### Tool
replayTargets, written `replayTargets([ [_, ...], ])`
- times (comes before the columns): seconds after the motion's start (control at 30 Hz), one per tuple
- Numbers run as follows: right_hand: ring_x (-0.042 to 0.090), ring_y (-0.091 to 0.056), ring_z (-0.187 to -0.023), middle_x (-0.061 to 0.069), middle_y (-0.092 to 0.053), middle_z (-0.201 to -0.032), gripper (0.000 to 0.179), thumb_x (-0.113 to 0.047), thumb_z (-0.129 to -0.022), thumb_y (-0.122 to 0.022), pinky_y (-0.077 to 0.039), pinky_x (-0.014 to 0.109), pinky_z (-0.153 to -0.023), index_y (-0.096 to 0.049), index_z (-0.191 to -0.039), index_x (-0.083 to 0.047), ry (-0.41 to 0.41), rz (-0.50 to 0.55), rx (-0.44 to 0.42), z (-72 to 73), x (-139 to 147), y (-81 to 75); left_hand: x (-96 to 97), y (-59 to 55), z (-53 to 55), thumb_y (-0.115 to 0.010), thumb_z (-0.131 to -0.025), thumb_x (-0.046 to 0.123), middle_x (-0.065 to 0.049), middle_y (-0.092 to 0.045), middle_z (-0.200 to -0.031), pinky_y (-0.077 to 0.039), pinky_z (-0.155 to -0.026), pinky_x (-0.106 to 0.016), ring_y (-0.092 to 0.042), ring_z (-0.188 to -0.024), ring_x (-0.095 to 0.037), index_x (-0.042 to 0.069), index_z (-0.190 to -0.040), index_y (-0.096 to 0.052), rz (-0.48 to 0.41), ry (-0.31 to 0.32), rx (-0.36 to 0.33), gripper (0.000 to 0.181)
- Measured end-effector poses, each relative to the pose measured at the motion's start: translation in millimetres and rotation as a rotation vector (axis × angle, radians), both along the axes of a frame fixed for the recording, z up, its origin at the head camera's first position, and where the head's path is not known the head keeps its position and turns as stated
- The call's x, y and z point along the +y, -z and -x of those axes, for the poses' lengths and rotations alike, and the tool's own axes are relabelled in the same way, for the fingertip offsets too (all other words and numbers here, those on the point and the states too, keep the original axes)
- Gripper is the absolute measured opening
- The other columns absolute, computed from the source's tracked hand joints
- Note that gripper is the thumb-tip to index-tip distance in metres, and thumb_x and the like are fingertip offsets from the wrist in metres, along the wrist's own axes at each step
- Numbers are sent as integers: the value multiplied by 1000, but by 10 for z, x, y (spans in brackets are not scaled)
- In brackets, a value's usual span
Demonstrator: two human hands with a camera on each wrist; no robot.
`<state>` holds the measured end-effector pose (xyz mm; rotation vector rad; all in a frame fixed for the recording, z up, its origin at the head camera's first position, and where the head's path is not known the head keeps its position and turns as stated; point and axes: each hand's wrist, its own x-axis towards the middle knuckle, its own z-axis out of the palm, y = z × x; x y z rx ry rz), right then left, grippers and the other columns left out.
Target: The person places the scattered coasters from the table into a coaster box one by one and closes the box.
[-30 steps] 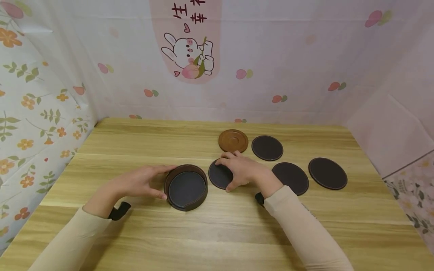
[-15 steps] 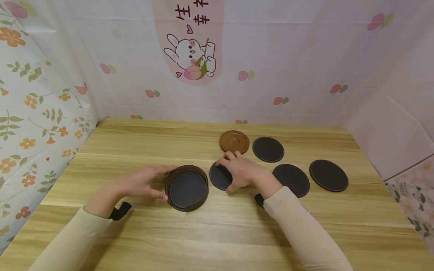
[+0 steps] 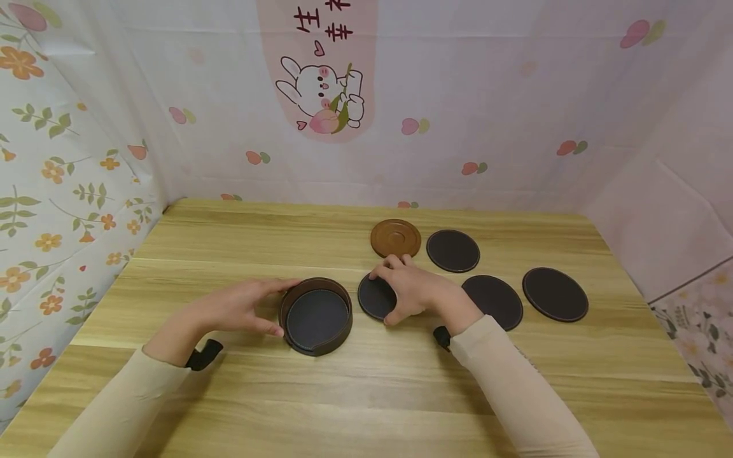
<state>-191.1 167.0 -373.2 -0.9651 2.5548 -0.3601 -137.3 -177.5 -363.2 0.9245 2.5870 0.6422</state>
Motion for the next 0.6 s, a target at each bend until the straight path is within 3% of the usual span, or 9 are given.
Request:
replayTargets([
  [0.4, 35, -36, -130, 12, -36, -146, 78, -31, -73, -86, -48, 49, -97, -48, -141, -18, 46, 12, -43, -77, 64, -59, -10, 32, 17, -83, -79, 41, -7, -51, -150, -39, -114, -49, -46, -140, -30, 8, -153, -38, -13, -11, -23, 93],
  [0.6, 33, -38, -128, 11, -37, -144, 79, -32, -72, -85, -48, 47, -96, -49, -141, -19, 45, 39, -15, -132, 84, -91, -6, 29, 17, -83, -79, 42, -8, -51, -150, -39, -114, -50, -46, -140, -31, 8, -153, -39, -6, -14, -18, 93],
])
